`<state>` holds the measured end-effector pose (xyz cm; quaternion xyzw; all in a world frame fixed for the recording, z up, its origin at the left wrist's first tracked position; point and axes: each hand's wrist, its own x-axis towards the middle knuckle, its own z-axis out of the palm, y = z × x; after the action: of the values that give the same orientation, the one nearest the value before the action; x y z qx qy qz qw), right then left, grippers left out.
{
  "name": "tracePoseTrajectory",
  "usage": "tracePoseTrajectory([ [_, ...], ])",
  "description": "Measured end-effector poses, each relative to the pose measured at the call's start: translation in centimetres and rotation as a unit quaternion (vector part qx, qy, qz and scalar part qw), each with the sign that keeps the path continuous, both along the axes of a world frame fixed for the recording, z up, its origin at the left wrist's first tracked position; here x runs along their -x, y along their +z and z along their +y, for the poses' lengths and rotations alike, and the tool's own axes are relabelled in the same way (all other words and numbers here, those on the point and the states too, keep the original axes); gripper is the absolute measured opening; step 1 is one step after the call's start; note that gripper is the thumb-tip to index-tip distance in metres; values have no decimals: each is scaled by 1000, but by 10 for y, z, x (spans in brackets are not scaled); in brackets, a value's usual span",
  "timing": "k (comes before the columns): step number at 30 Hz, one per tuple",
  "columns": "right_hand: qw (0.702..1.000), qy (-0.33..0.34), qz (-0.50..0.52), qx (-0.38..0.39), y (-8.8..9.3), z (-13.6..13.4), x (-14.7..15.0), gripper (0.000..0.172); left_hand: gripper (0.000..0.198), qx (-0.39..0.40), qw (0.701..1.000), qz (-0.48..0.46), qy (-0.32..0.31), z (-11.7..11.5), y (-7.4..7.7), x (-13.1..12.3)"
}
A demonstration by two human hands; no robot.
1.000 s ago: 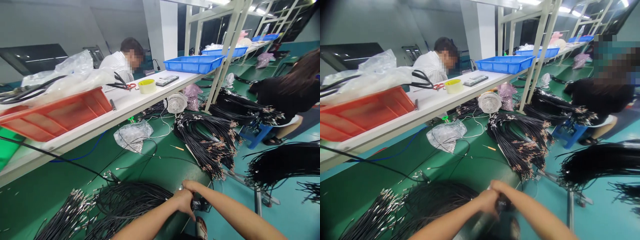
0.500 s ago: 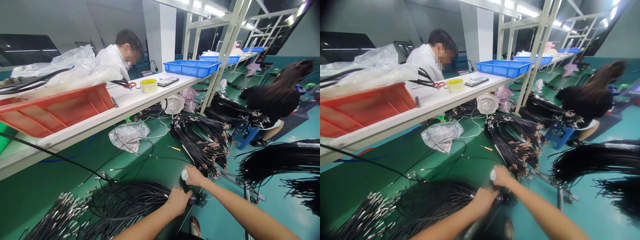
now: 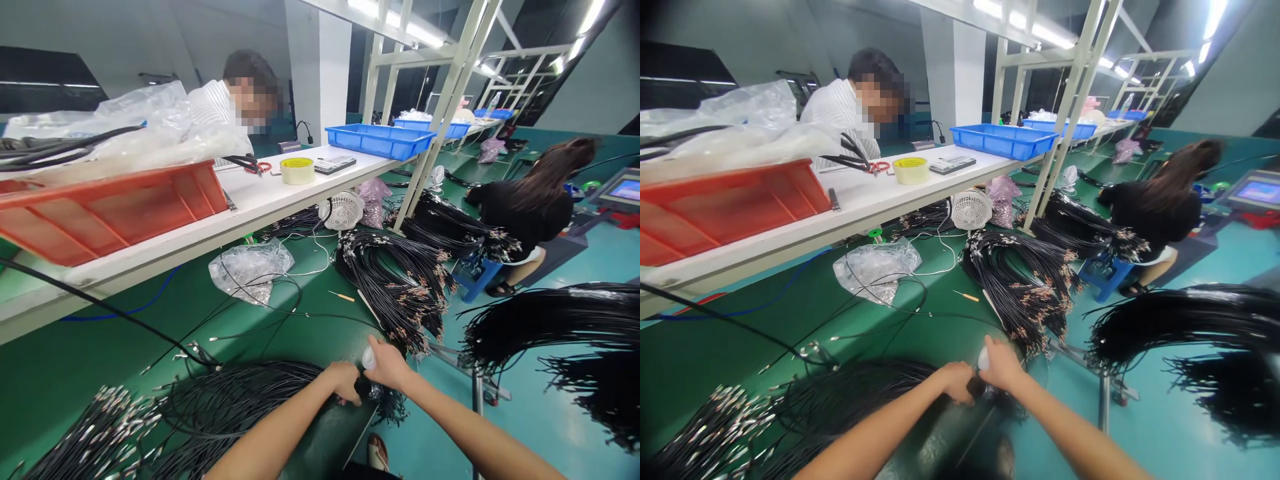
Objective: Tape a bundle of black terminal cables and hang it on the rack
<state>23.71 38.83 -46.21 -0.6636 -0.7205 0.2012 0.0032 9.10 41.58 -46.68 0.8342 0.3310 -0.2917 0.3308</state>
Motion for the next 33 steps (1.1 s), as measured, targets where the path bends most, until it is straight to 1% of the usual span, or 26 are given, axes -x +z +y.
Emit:
tracePoseTrajectory([
  [3,1000,2,29,6,-3,-8,-3,49,24,81,997,13,10,5,-4,-2],
  [5,999,5,44,18,-6,-13,-7,48,24,100,995,14,27,4,-5,-4],
  [10,994,25,89,60,-13,-18,-21,61,21,105,993,21,59,-3,-6,-11],
  [12,991,35,106,69,-14,-19,-25,59,20,102,993,22,62,-6,-9,-12],
  [15,988,35,128,79,-11,-22,-27,52,19,92,994,22,64,-7,-13,-13],
  [18,988,11,134,74,-4,-28,-27,50,20,84,994,25,67,-5,-15,-13],
  [23,990,-56,131,12,5,-46,-24,48,19,95,991,26,90,-3,-15,-16],
  [25,986,-76,147,-3,4,-56,-21,50,19,101,989,28,102,-3,-16,-18],
  [28,979,-108,174,-19,-2,-72,-16,47,20,108,987,31,114,-1,-16,-21],
  [33,965,-152,209,-53,-10,-87,-13,45,20,110,986,22,126,3,-11,-22],
])
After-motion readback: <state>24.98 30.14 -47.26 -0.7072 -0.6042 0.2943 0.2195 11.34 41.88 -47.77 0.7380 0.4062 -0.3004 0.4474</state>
